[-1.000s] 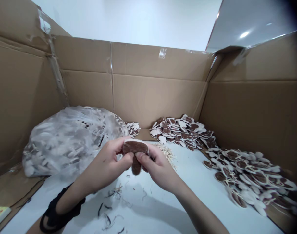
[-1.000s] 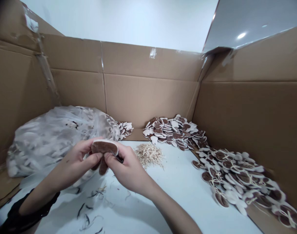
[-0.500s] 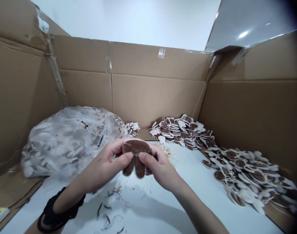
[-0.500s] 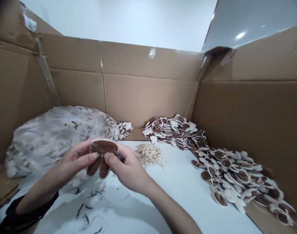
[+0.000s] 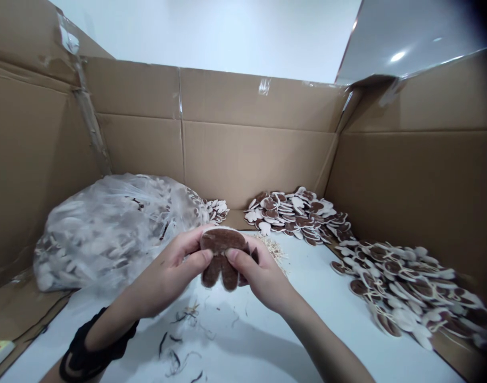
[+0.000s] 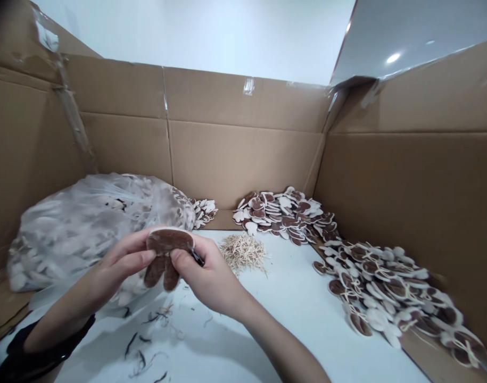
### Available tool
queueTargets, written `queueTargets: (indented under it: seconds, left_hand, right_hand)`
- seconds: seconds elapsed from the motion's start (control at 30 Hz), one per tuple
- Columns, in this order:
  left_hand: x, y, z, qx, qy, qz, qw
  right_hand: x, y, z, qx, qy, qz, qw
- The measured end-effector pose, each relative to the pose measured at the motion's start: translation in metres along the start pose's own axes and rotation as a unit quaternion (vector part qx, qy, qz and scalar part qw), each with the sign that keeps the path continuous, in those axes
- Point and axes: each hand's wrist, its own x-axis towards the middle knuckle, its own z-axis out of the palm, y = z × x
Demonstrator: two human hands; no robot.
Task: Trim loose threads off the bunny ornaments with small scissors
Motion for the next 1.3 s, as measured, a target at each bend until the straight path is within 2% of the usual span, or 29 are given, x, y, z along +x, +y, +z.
queueTargets:
  seconds: [0.1, 0.27, 0.4, 0.6, 0.87, 1.1, 1.3]
  left_hand:
    - [-0.0009, 0.0004, 0.0003, 0.017, 0.008, -0.016, 1.000]
    - [0.0005, -0.0002, -0.0019, 0.018, -0.003, -0.006, 1.000]
    - [0.0034, -0.0008, -0.0041, 0.009, -0.015, 0.003, 1.000]
    - [0.0049, 0.0045, 0.0015, 0.049, 0.018, -0.035, 0.998]
    - [0.0048, 0.0020, 0.0021, 0.031, 0.016, -0.009, 0.999]
    - [0.0051, 0.0048, 0.0035, 0.104, 0.049, -0.033, 0.993]
    - [0.0039, 0.0060, 0.0035, 0.109, 0.032, -0.018, 0.993]
  right_hand:
    - [0.0004, 0.0009, -0.0007, 0.005, -0.006, -0.006, 1.000]
    - [0.0003, 0.0016, 0.0002, 0.001, 0.008, 0.011, 1.000]
    - [0.0000, 0.0020, 0.0005, -0.011, 0.019, -0.001, 1.000]
    - [0.0008, 0.0043, 0.0005, -0.029, 0.011, -0.024, 0.999]
    - [0.0033, 0.0021, 0.0033, -0.028, 0.016, -0.042, 0.999]
    - [0.0015, 0.0022, 0.0034, -0.048, 0.022, -0.050, 0.997]
    - [0.0018, 0.0018, 0.0020, -0.074, 0.025, -0.045, 0.996]
